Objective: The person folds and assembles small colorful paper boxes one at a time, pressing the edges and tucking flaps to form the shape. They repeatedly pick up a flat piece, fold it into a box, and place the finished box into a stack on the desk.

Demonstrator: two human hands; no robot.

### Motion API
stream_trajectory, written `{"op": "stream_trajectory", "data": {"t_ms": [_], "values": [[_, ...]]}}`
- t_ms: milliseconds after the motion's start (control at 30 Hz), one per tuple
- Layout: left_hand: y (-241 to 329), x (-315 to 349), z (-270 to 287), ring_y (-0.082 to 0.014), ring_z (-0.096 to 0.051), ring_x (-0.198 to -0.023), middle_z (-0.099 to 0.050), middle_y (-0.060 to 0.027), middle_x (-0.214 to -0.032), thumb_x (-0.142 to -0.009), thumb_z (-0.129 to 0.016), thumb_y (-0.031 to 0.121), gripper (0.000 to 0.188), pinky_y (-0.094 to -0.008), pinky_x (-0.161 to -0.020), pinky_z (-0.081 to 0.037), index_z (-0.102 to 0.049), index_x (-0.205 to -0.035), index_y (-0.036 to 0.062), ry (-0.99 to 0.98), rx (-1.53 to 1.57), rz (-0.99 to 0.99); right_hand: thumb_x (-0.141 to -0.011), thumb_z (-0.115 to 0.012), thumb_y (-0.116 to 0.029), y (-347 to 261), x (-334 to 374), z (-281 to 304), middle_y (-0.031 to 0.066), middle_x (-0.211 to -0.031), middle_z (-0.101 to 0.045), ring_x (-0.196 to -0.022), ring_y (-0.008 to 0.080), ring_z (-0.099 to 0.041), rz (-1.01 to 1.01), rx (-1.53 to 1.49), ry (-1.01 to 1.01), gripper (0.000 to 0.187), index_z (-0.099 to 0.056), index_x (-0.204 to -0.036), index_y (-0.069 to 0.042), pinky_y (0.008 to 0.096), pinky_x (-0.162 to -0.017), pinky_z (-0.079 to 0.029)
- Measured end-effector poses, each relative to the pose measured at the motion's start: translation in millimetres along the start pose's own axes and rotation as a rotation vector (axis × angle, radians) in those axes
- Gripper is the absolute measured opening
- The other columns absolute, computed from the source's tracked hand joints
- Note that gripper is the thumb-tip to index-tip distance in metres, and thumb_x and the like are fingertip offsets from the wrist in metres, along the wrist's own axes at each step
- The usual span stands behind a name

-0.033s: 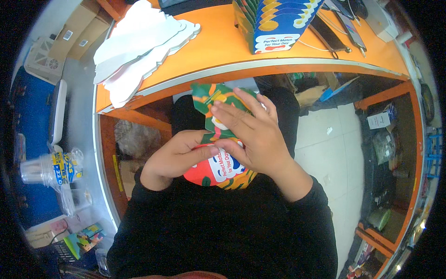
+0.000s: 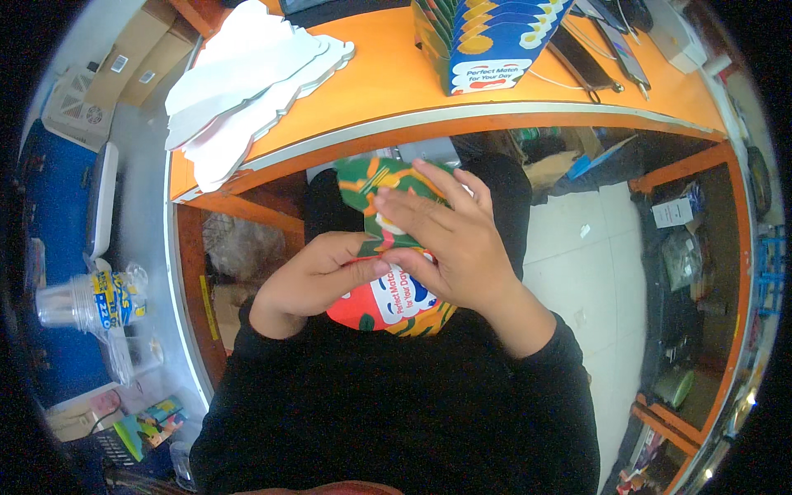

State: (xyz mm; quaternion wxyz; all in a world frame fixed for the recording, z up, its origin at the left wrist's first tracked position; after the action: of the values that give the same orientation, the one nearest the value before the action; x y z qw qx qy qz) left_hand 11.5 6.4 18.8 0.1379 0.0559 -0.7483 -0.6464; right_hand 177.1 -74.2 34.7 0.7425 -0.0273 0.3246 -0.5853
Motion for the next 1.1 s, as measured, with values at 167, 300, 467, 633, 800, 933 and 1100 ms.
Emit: {"op": "stream_trajectory", "data": {"t_ms": [167, 300, 467, 633, 800, 933, 1100], "values": [[-11.3, -12.5, -2.4, -0.0128, -0.066, -0.088, -0.070, -0.0117, -0.096, -0.102, -0.053, 0.025, 0.032, -0.0282, -0.076, -0.052, -0.062, -0.112, -0.0046, 0.114, 0.044, 0.087, -0.086, -0.069, -0.025, 9.6, 4.8, -4.9, 0.0019, -0.115, -0.071, -0.126, 0.0281, -0.055, -0.037, -0.136, 0.006, 0.025, -0.073, -0.108, -0.012, 0.0451, -0.103, -0.030], [-17.6, -14.5, 2.7, -0.0134, -0.066, -0.089, -0.071, -0.0119, -0.100, -0.100, -0.057, 0.033, 0.040, -0.0283, -0.078, -0.052, -0.062, -0.116, -0.0029, 0.122, 0.052, 0.205, -0.089, -0.066, -0.023, 13.0, 14.4, -10.1, 0.0050, -0.110, -0.073, -0.121, 0.0268, -0.059, -0.113, -0.238, 0.013, 0.021, -0.073, -0.104, -0.010, 0.0434, -0.103, -0.032], [-41.8, -9.8, 10.3, -0.0239, -0.058, -0.119, -0.059, -0.0159, -0.130, -0.084, -0.072, 0.048, 0.075, -0.0354, -0.098, -0.048, -0.048, -0.137, -0.0003, 0.073, 0.622, -0.074, -0.100, -0.050, -0.033, 25.6, 12.6, 4.6, 0.0182, -0.110, -0.071, -0.112, 0.0301, -0.063, -0.254, -0.457, 0.227, 0.043, -0.070, -0.103, 0.004, 0.0434, -0.099, -0.042], [-4.1, -7.2, -17.7, -0.0238, -0.050, -0.128, -0.050, -0.0129, -0.141, -0.071, -0.085, 0.047, 0.100, -0.0394, -0.108, -0.040, -0.036, -0.145, 0.0010, 0.095, 0.423, -0.001, -0.102, -0.048, -0.038, 24.1, 8.3, 4.9, 0.0227, -0.114, -0.067, -0.104, 0.0283, -0.067, -0.311, -0.720, 0.319, 0.050, -0.065, -0.106, 0.009, 0.0391, -0.095, -0.048], [-7.5, -16.1, -11.5, -0.0316, -0.043, -0.136, -0.038, -0.0190, -0.149, -0.066, -0.046, 0.092, 0.126, -0.0478, -0.110, -0.037, -0.025, -0.150, 0.0001, -0.093, 1.048, -0.350, -0.098, -0.053, -0.035, 24.5, 0.2, 7.5, 0.0078, -0.095, -0.070, -0.103, 0.0282, -0.062, 0.075, -0.764, 0.278, 0.035, -0.069, -0.083, -0.008, 0.0472, -0.105, -0.034], [-1.3, -13.3, -3.9, -0.0310, -0.054, -0.126, -0.046, -0.0216, -0.142, -0.090, -0.044, 0.071, 0.094, -0.0472, -0.104, -0.046, -0.028, -0.147, -0.0020, 0.160, 0.695, -0.024, -0.092, -0.061, -0.043, 22.7, 4.6, 15.0, 0.0057, -0.098, -0.064, -0.114, 0.0313, -0.054, 0.106, -0.701, 0.087, 0.036, -0.066, -0.073, -0.012, 0.0484, -0.106, -0.030], [-19.6, -22.4, -3.5, -0.0253, -0.064, -0.111, -0.061, -0.0173, -0.124, -0.100, -0.055, 0.032, 0.050, -0.0380, -0.095, -0.053, -0.044, -0.133, -0.0035, 0.196, 0.773, 0.067, -0.076, -0.080, -0.021, 27.7, 10.7, 16.5, 0.0062, -0.102, -0.060, -0.113, 0.0294, -0.055, -0.141, -0.607, 0.147, 0.023, -0.063, -0.071, -0.008, 0.0430, -0.100, -0.038]]}}
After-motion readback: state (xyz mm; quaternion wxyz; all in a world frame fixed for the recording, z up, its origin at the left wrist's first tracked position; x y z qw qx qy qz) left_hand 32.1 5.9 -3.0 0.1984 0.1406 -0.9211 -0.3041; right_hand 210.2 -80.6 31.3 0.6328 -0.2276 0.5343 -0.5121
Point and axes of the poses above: each hand's wrist, its own x-axis away from the middle knuckle, its own z-axis out of the back of the hand, y = z × x, the point moved 3 cm from there along -x, towards the middle knuckle
